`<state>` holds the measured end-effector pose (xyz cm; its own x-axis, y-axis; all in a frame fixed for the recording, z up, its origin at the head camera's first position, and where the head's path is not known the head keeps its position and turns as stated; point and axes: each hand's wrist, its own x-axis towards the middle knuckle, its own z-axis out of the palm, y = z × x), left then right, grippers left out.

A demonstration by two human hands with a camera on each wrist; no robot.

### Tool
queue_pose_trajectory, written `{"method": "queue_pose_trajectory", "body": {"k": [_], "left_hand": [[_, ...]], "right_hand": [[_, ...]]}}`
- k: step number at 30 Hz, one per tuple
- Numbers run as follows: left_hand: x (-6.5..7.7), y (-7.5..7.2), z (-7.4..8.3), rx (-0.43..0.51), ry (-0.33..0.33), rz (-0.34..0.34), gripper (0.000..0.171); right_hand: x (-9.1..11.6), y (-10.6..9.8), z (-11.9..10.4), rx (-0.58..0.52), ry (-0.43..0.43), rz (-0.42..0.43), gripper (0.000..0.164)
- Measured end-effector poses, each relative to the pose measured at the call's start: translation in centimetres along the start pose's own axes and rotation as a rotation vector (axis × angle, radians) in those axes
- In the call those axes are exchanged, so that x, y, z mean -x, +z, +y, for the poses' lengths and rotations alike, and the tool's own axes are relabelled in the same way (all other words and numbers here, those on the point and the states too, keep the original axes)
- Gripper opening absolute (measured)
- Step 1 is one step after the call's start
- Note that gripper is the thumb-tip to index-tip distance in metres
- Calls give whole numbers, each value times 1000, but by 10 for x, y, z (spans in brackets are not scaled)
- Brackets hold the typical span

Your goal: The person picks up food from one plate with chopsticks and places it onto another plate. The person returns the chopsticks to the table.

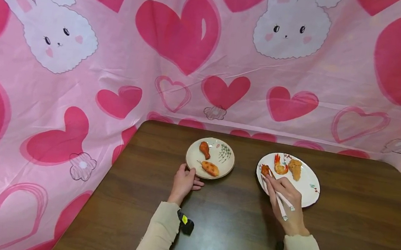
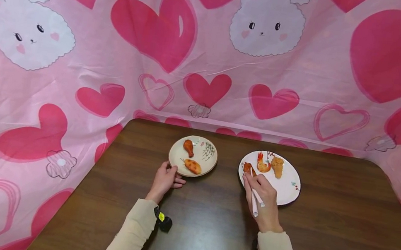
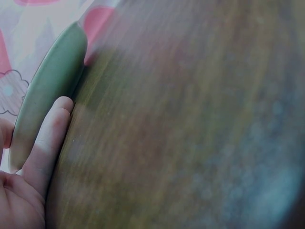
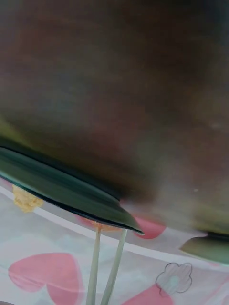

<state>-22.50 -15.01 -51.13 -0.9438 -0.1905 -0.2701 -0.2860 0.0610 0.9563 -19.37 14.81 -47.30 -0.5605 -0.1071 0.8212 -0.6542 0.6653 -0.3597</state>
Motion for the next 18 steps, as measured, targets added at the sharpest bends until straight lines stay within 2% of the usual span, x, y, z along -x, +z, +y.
{"method": "queue_pose_trajectory", "body": {"k": [4, 7, 9, 12, 14, 18], "left_hand": [[-1, 1, 0, -2, -3, 2, 50], [-1, 1, 0, -4, 0, 5, 49], [-1, 1, 0, -6, 1, 5, 49], [0, 1, 1, -5, -2, 3, 50], [0, 1, 1, -6, -4, 3, 50], [-1, 1, 0, -6, -3, 5, 50]], "right_hand": [[-2, 0, -2, -18, 58, 51, 16], [-4, -1, 0, -33, 131, 107, 22], [-6, -1, 1, -10, 183, 134, 18], [-7, -5, 3, 11, 302, 141, 15], [-9, -8, 3, 23, 352, 143, 15], [-11, -12, 6, 23, 358, 128, 15]]}}
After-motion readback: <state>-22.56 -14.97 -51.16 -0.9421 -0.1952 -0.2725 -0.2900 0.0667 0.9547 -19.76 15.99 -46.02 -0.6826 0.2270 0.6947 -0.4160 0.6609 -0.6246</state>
